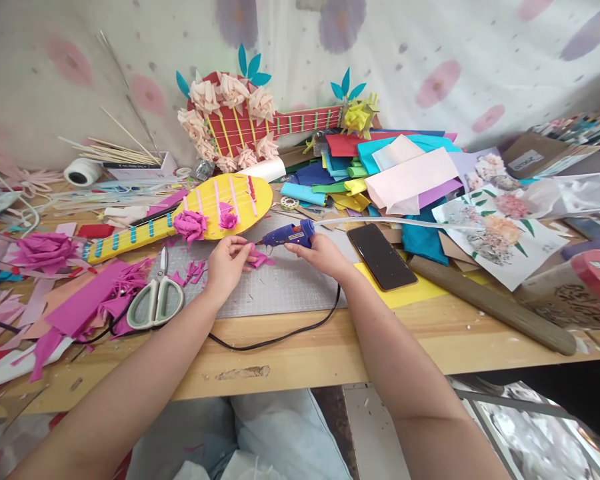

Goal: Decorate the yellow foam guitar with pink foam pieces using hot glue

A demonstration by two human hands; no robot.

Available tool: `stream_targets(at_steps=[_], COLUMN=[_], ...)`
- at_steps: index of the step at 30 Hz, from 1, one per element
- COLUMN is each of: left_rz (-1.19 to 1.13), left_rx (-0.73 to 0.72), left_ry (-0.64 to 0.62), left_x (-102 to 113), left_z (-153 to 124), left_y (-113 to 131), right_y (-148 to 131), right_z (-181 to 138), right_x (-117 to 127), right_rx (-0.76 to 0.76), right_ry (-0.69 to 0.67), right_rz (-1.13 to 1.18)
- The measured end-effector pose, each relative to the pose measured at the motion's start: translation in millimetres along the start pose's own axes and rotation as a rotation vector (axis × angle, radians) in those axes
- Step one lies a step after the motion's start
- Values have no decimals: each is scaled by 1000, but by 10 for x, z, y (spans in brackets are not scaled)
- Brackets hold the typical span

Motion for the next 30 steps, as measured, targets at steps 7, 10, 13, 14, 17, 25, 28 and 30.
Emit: stream_targets(at_steps=[7, 10, 13, 14, 17, 25, 28, 30], left_rz=[12, 7, 0, -3, -5, 3, -1, 0], left_rx=[-15, -20, -24, -25, -28, -40, -37, -39], left_ry=[20, 24, 24, 25, 30, 33, 37, 37], left_x=[24, 28, 27, 27, 29, 28, 31, 31], left_z=[-6, -12, -11, -9, -2, -6, -11, -11], left_y=[15, 31, 42, 42, 36, 35, 45, 52], right_y=[-69, -120, -121, -117, -102, -113, -110, -101], right_z=[-7, -12, -3, 0, 5, -4, 1, 5], right_x=[-39, -50, -37, -33, -24, -45, -56, -56], right_rx=[90, 143, 159, 160, 152, 138, 135, 130], right_ry=[-52, -68, -56, -53, -48, -65, -71, -68], right_rz=[33, 38, 28, 26, 31, 62, 59, 54])
Point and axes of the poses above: each hand's wrist, its own z-axis towards the middle knuckle, its own x-axis out of the back of the hand, y = z × x, the point moved 10 cm from there along z, towards the middle knuckle, and after that the axes turned 13 degrees about z, right-handed, at the moved point
